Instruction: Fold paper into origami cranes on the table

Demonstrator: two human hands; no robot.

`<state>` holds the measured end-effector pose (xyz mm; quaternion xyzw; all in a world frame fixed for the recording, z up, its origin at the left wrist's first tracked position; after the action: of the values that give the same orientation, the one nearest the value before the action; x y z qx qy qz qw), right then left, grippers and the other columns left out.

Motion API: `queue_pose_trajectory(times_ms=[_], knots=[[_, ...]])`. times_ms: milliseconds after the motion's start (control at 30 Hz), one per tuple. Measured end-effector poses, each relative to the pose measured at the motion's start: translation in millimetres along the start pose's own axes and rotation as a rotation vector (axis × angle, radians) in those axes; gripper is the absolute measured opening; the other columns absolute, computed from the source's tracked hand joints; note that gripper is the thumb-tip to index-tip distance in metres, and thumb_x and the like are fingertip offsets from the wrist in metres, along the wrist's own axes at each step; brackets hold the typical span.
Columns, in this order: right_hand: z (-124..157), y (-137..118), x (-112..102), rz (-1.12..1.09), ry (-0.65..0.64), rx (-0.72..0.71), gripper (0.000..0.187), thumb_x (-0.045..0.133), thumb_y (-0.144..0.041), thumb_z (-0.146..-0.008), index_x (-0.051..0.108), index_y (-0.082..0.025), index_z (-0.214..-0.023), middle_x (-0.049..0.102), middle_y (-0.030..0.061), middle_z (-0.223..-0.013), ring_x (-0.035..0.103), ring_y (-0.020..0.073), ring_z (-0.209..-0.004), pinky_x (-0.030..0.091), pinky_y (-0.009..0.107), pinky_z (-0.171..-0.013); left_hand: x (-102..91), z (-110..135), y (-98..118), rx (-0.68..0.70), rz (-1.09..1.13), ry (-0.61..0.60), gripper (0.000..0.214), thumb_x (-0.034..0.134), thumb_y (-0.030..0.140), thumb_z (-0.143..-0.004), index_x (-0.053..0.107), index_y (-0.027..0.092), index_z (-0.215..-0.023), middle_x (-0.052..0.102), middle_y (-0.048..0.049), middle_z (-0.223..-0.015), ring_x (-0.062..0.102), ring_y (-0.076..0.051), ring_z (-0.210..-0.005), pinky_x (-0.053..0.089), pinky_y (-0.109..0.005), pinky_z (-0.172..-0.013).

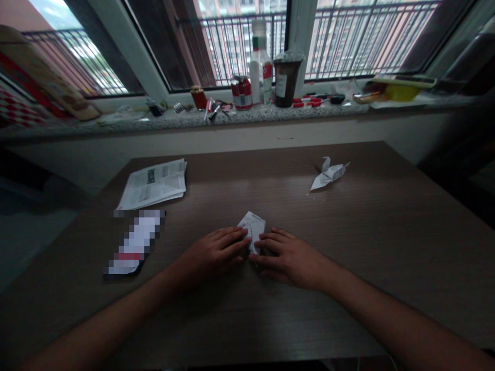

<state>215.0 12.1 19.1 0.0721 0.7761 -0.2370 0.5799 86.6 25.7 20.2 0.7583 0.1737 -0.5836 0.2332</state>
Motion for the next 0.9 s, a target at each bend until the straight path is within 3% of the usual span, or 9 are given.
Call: queue_pose_trajectory(times_ms=[333, 567, 767, 900], knots=[[-3.2, 31.2, -8.8, -0.152, 0.138, 0.208, 0.041, 0.051, -0.026, -0.107, 0.055, -0.024, -0.147, 0.059, 0.0120, -0.149, 0.058, 0.0250, -0.135, 0.053, 0.046, -0.108, 6.5, 1.1, 0.1, -0.047, 0.059, -0.084, 0.053, 0.055, 0.040, -0.106, 0.045, 0.022, -0.156, 0.045, -0.0146, -0.161, 0.041, -0.032, -0.150, 0.037, -0.053, -0.122], [-15.3, 43.2, -1.4, 0.028, 0.068, 0.271, 0.047, 0.053, -0.029, -0.106, 0.052, -0.021, -0.152, 0.054, 0.0135, -0.155, 0.055, 0.0312, -0.138, 0.047, 0.054, -0.115, 7.3, -5.5, -5.1, -0.048, 0.073, -0.116, 0.053, 0.054, 0.044, -0.107, 0.045, 0.023, -0.155, 0.043, -0.0123, -0.163, 0.040, -0.031, -0.151, 0.031, -0.051, -0.125], [-14.9, 46.8, -3.7, 0.043, 0.143, 0.319, 0.039, 0.053, -0.032, -0.106, 0.062, -0.022, -0.143, 0.061, 0.0142, -0.147, 0.062, 0.0308, -0.130, 0.054, 0.052, -0.106, 9.8, -8.0, -5.8, -0.039, 0.050, -0.113, 0.056, 0.054, 0.046, -0.106, 0.043, 0.024, -0.156, 0.041, -0.0138, -0.164, 0.037, -0.032, -0.152, 0.030, -0.052, -0.125], [-14.1, 44.2, -1.7, 0.047, 0.187, 0.307, 0.041, 0.056, -0.028, -0.104, 0.062, -0.020, -0.143, 0.063, 0.0156, -0.143, 0.060, 0.0323, -0.131, 0.052, 0.055, -0.107, 11.8, -4.4, -5.1, -0.051, 0.064, -0.098, 0.056, 0.053, 0.046, -0.107, 0.041, 0.025, -0.158, 0.039, -0.0143, -0.165, 0.033, -0.032, -0.154, 0.030, -0.053, -0.125]])
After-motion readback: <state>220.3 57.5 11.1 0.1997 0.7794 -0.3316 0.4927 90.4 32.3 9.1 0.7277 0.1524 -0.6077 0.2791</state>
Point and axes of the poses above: each hand's wrist, its own z-axis away from the middle knuckle, its own x-axis out of the palm, y = z × x, the point moved 10 cm from there along -z, towards the middle knuckle
